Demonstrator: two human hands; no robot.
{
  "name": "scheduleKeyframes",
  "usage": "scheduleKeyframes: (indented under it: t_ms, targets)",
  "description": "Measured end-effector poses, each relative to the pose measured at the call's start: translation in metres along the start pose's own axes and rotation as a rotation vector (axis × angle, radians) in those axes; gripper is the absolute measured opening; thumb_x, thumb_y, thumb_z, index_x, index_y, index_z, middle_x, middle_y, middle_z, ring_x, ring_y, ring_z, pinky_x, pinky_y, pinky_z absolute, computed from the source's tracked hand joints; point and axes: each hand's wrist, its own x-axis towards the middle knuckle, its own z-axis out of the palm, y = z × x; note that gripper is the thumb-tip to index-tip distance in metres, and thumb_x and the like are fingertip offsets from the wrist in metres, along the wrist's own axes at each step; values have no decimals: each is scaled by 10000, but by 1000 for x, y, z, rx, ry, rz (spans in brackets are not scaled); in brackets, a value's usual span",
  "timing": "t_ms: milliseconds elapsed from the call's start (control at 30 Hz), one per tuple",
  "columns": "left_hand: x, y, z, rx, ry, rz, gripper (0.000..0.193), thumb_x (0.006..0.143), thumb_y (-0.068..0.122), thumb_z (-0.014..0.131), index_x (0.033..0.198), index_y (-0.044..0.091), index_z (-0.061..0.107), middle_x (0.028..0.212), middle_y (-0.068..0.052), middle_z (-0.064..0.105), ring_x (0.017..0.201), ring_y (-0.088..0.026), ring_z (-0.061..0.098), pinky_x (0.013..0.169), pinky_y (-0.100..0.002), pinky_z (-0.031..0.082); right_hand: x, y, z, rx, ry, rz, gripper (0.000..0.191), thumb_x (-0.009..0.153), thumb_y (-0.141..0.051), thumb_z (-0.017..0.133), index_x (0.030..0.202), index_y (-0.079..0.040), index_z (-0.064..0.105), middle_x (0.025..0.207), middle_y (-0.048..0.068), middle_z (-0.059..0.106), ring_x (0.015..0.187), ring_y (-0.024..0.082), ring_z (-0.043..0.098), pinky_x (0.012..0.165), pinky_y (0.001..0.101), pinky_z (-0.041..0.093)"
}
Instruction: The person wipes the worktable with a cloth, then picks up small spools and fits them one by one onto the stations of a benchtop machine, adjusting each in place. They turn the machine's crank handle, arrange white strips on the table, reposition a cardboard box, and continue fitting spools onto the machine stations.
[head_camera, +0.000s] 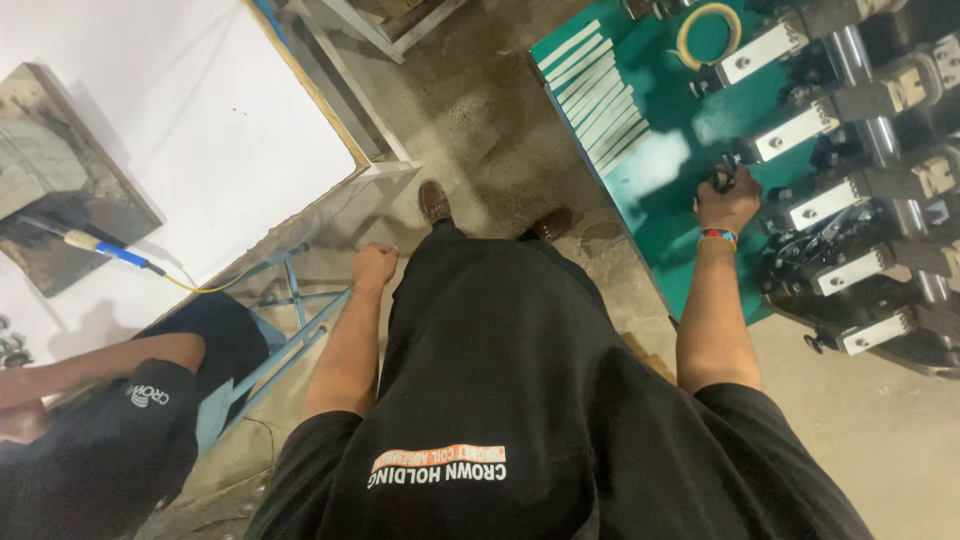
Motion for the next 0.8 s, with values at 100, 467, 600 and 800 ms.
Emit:
scheduleKeyframes:
  t_ms: [100, 467, 600, 800]
  targets:
    - [1, -4, -3, -38, 31, 48, 381, 914, 417, 677, 1052, 79, 784, 1064, -209, 744, 1049, -398, 696, 942, -488, 535, 3, -10, 4, 372, -91, 378, 318, 794, 13, 736, 1101, -32, 665, 920, 76, 658, 766, 268, 696, 609, 399, 559]
    - [13, -35, -27, -146, 2, 7, 359, 905, 449, 677, 1060, 149, 799, 1068, -181, 744, 1028, -404, 692, 941, -485, 535, -7, -197, 98, 984, -644, 287, 351, 901, 71, 725, 1207, -85, 653, 1049, 42, 631, 868, 153, 668, 735, 320, 613]
    - [28, -51, -38, -210, 62, 239, 366, 927, 438, 666, 1056, 112, 769, 1036, -173, 753, 998, -395, 705, 876, -477, 554, -29, -322, 158, 882, -871, -6, 341, 871, 4, 778, 1184, -90, 682, 1040, 25, 647, 923, 107, 626, 821, 286, 550]
    - [42, -75, -64, -438, 93, 444, 320, 899, 386, 723, 1039, 99, 755, 969, -162, 749, 905, -365, 710, 791, -459, 560, -81, -487, 240, 771, -915, -525, 348, 797, -59, 755, 1130, -155, 729, 1191, 84, 650, 1067, 252, 684, 936, 363, 575]
